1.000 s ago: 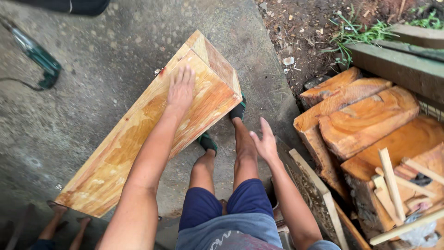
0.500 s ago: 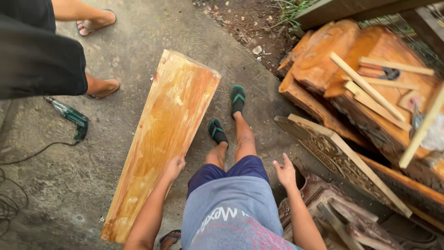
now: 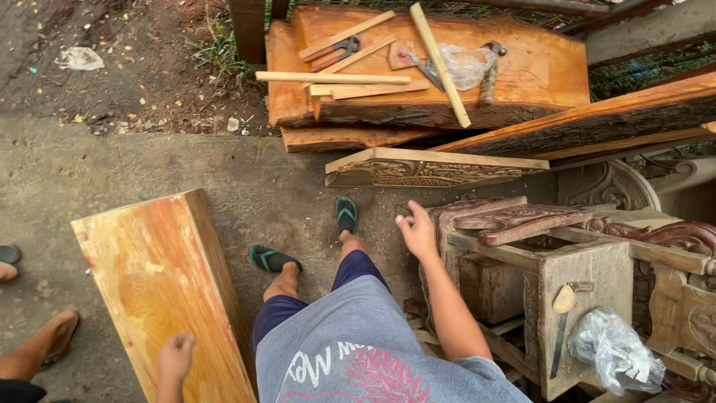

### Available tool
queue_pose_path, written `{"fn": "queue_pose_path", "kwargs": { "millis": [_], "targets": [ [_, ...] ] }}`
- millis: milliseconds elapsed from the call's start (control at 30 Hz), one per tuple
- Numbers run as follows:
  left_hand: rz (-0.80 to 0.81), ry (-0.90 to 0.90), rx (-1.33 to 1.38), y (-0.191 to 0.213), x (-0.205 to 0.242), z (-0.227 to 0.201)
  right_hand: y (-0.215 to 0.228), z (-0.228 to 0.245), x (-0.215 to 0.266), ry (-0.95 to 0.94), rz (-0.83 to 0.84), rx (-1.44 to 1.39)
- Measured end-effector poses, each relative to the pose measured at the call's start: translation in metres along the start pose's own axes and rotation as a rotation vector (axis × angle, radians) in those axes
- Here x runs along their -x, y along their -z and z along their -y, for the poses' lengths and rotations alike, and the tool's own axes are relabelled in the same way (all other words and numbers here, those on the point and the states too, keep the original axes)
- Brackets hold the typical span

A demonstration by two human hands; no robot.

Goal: The person assembles a wooden cabinet by fitting wooden slats into a cabinet frame and securing them with nails. They use a hammer to drive nails into the slats and pliers to remove a bent nail. The cabinet is positioned upright after assembly.

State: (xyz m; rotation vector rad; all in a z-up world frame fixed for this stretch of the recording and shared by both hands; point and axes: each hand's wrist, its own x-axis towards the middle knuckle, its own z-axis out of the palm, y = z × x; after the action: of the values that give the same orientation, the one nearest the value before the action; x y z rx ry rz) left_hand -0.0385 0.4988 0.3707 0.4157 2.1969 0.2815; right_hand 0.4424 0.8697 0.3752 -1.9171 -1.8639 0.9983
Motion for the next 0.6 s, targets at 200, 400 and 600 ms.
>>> {"fn": "queue_pose_path", "kwargs": {
  "millis": [200, 400, 600],
  "targets": [
    [-0.146, -0.274, 0.012, -0.037, -0.077, -0.131, 0.084, -0.007, -0.113, 0.073, -0.157, -0.012],
    [-0.155, -0.488, -0.064, -0.136, -0.118, -0.341, 0.103, -0.039, -0.253, 0.087, -0.175, -0.034],
    [-0.307, -0.833, -0.216, -0.222, -0.183, -0.528, 0.060, -0.051, -0.342, 0.469, -0.046, 0.201]
  ]
}}
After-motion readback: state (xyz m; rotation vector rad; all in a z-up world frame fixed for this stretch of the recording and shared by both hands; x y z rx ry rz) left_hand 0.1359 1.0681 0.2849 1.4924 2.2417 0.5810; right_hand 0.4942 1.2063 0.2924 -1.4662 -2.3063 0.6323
